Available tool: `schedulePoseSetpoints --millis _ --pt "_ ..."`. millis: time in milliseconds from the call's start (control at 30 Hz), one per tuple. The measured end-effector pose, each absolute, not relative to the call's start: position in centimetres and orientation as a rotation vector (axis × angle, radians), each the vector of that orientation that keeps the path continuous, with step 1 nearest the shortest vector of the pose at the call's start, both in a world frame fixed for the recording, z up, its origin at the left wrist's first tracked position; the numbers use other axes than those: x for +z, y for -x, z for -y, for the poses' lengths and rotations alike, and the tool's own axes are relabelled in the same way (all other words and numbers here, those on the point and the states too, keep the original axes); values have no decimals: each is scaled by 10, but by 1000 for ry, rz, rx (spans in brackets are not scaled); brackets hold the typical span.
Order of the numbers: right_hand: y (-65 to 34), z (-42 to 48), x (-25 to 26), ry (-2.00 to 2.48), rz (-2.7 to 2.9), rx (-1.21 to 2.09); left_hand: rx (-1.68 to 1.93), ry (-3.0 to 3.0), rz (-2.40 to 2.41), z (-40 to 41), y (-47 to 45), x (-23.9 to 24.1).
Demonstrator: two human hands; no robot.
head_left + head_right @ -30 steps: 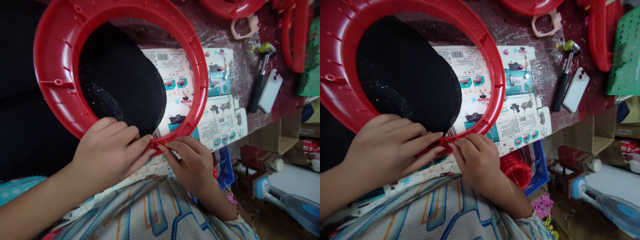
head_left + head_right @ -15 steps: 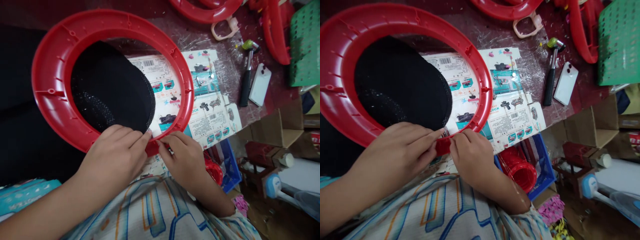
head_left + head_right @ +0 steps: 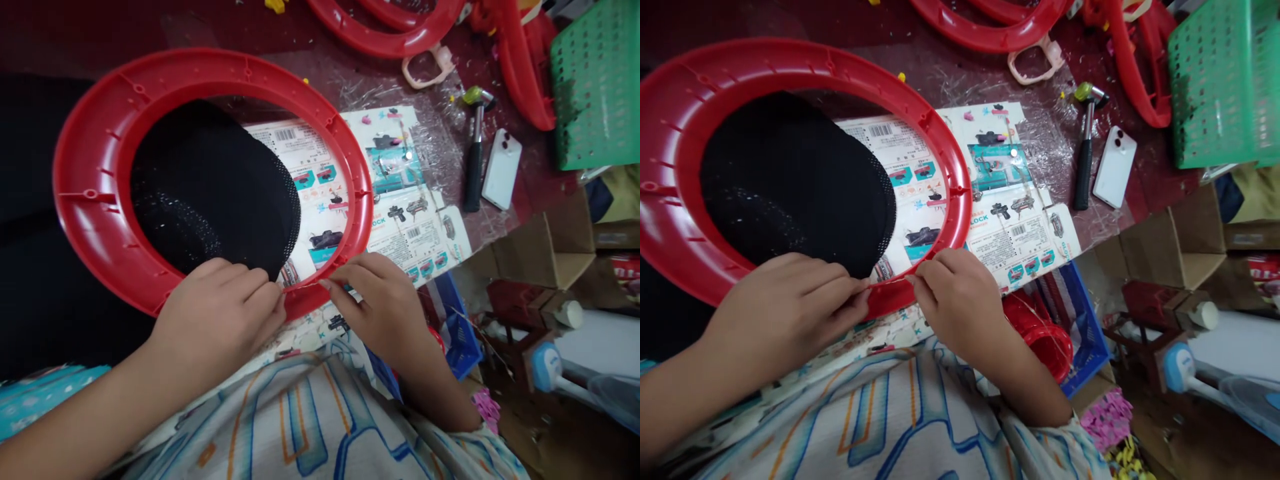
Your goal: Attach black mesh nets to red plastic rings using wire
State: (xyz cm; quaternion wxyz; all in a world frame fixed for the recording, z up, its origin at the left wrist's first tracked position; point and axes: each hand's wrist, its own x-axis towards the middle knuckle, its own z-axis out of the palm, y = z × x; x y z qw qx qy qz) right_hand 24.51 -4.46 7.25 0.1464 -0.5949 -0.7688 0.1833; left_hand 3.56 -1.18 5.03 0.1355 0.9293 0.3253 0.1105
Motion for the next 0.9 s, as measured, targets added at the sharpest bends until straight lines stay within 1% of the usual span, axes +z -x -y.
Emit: schedulePoseSetpoints --millis 133,400,600,700,900 --pt "-242 41 65 1759 2092 716 326 -2690 -888 10 -29 48" --pt "-237 44 63 1842 2020 791 256 -2725 -941 9 -34 56" --pt "-234 46 62 1869 2041 762 177 -2716 -980 9 -56 60" --pt "-234 49 61 1852 2053 743 241 -2694 -968 13 -61 56" --pt "-230 55 53 1813 2119 503 354 -2755 -1041 17 -62 49"
